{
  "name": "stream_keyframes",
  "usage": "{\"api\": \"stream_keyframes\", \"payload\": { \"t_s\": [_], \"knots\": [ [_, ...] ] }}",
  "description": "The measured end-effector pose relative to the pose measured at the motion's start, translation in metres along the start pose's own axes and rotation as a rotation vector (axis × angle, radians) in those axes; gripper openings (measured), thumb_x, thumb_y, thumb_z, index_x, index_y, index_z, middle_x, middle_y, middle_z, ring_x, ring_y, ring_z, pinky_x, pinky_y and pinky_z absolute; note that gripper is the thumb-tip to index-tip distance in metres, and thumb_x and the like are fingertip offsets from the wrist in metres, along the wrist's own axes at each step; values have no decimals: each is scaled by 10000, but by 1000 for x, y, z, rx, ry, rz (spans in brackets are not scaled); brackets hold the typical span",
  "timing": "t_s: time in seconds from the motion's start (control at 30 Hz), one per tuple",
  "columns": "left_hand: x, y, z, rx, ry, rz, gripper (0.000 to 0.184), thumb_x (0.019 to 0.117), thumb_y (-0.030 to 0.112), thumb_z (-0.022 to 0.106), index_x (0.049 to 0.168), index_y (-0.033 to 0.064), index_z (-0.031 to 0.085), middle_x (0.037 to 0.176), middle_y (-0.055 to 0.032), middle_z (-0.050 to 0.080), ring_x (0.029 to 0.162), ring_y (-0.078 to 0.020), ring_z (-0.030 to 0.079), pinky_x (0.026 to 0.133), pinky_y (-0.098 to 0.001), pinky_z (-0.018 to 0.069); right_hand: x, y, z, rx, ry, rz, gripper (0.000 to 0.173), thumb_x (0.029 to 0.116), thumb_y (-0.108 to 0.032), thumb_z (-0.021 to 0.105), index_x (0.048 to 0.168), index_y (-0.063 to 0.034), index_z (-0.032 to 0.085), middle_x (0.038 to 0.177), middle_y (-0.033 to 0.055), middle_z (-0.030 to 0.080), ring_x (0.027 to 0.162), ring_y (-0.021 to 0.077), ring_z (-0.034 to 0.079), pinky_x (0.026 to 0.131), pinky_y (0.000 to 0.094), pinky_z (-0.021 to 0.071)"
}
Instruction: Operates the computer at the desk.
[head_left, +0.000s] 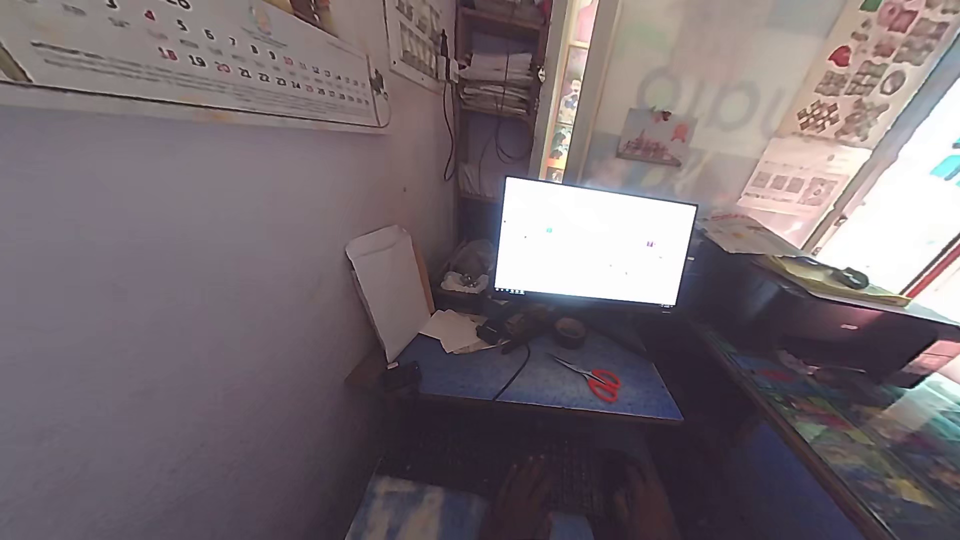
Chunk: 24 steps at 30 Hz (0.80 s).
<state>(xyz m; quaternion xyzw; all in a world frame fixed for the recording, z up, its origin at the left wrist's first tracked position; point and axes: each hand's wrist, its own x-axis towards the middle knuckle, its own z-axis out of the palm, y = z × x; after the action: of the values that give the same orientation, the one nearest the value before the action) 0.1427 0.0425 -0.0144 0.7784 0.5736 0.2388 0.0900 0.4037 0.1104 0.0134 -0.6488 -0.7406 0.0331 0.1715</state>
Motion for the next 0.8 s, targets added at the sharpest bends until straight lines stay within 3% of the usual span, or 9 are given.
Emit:
{"api": "stream_keyframes", "payload": {
  "t_s": [0.07,0.23,0.7,0.8],
  "knots": [
    [0,1,-1,-1,-6,-1,505,1072,432,428,1393,94,622,1637,-102,380,1534,-281,315,1254,-520,218,0,-1,-1,8,-24,-20,547,960,-328,626,1448,-86,584,1526,226,493,1416,407,472,1151,545,415],
    [0,0,2,14,-37,3,517,1078,443,408,1383,88,627,1642,-95,371,1540,-272,303,1260,-512,208,-2,1,4,8,44,-119,506,939,-299,621,1397,-85,634,1492,211,535,1381,396,515,1127,530,446],
    [1,-2,2,18,-39,16,505,1078,432,415,1351,74,643,1640,-105,373,1537,-275,309,1259,-510,216,1,8,15,20,106,-147,493,936,-283,609,1393,-99,641,1477,202,552,1369,370,536,1123,517,456],
    [2,-1,-1,-10,-33,19,475,1073,406,442,1301,53,665,1642,-107,368,1535,-276,312,1257,-509,213,0,7,14,55,129,-164,482,936,-276,608,1376,-83,652,1464,192,568,1365,358,541,1127,501,456]
  ]
}}
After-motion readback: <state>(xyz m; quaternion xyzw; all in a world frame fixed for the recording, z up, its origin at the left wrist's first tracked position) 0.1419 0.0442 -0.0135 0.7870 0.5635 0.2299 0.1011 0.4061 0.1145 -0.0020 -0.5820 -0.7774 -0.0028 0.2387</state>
